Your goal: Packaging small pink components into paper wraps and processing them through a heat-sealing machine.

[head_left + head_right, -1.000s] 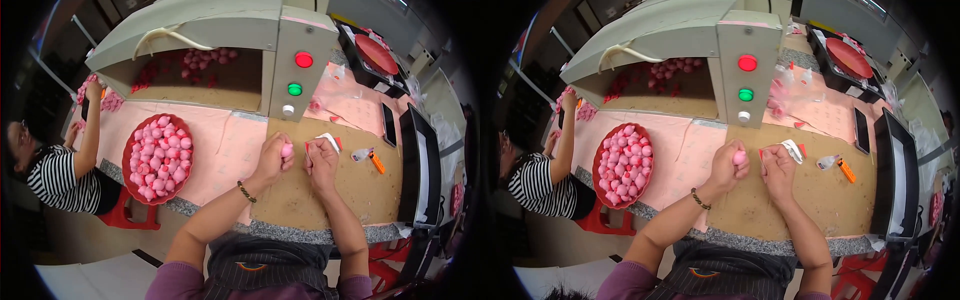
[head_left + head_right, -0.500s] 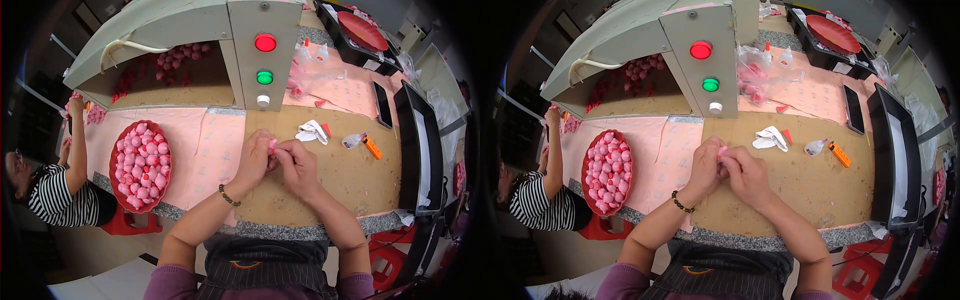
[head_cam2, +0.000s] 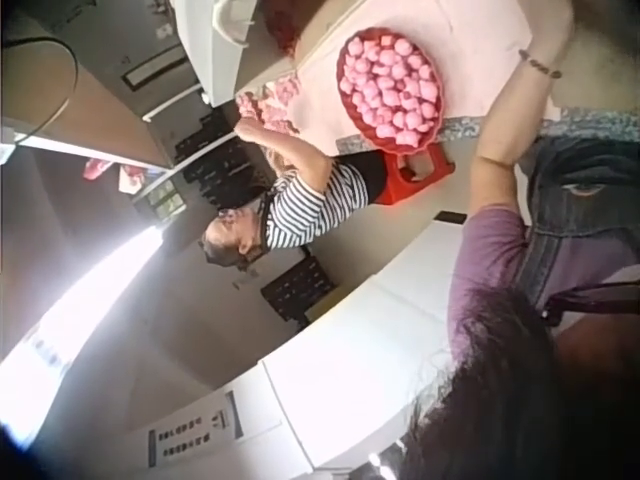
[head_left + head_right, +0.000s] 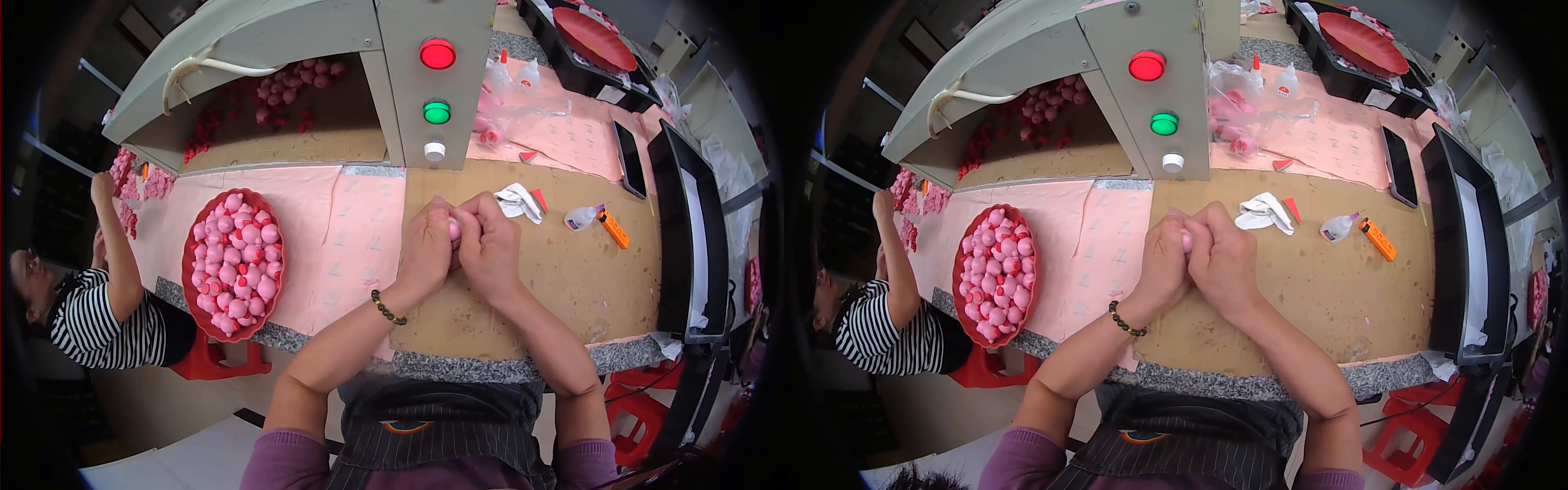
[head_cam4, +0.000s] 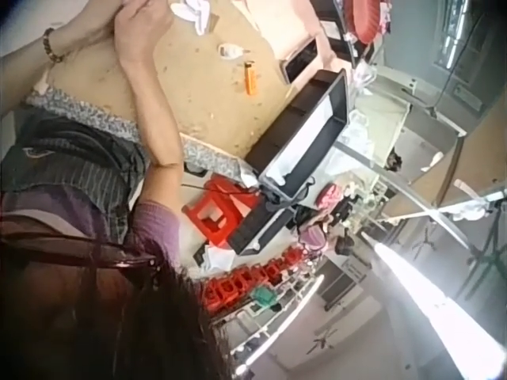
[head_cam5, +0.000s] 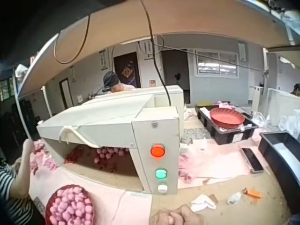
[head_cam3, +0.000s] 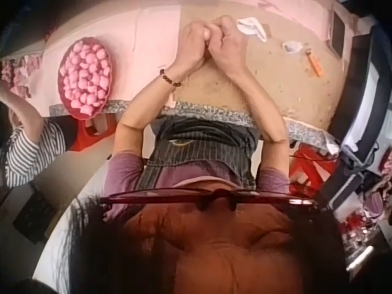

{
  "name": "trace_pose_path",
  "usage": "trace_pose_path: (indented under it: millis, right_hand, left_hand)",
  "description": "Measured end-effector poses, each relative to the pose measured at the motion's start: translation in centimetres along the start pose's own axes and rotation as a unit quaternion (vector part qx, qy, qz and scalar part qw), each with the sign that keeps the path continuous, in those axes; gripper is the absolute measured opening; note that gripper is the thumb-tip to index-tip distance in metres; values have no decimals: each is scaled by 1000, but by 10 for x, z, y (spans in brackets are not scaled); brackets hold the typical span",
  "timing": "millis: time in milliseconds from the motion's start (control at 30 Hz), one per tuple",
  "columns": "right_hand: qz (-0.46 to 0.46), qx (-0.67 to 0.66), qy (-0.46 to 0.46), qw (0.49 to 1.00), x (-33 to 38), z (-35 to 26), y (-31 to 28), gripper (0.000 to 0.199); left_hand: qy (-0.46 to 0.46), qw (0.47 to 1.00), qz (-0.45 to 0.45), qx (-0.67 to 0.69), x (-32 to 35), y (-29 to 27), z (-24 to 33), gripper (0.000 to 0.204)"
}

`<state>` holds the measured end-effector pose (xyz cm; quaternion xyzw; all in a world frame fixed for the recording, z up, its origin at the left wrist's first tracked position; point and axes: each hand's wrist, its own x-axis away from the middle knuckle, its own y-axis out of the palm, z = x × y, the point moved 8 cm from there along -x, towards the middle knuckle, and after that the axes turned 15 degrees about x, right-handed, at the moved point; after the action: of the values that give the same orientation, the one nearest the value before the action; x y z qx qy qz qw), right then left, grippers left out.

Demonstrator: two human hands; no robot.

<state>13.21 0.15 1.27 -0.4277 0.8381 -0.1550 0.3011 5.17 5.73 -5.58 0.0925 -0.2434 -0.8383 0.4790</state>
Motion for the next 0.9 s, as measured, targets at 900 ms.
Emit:
trace_pose_path:
  millis: [900]
  right_hand:
    - [-8, -153, 69, 986, -3, 52, 6, 11]
  left_hand:
    - [-225, 930, -107, 270, 12, 19, -6, 35]
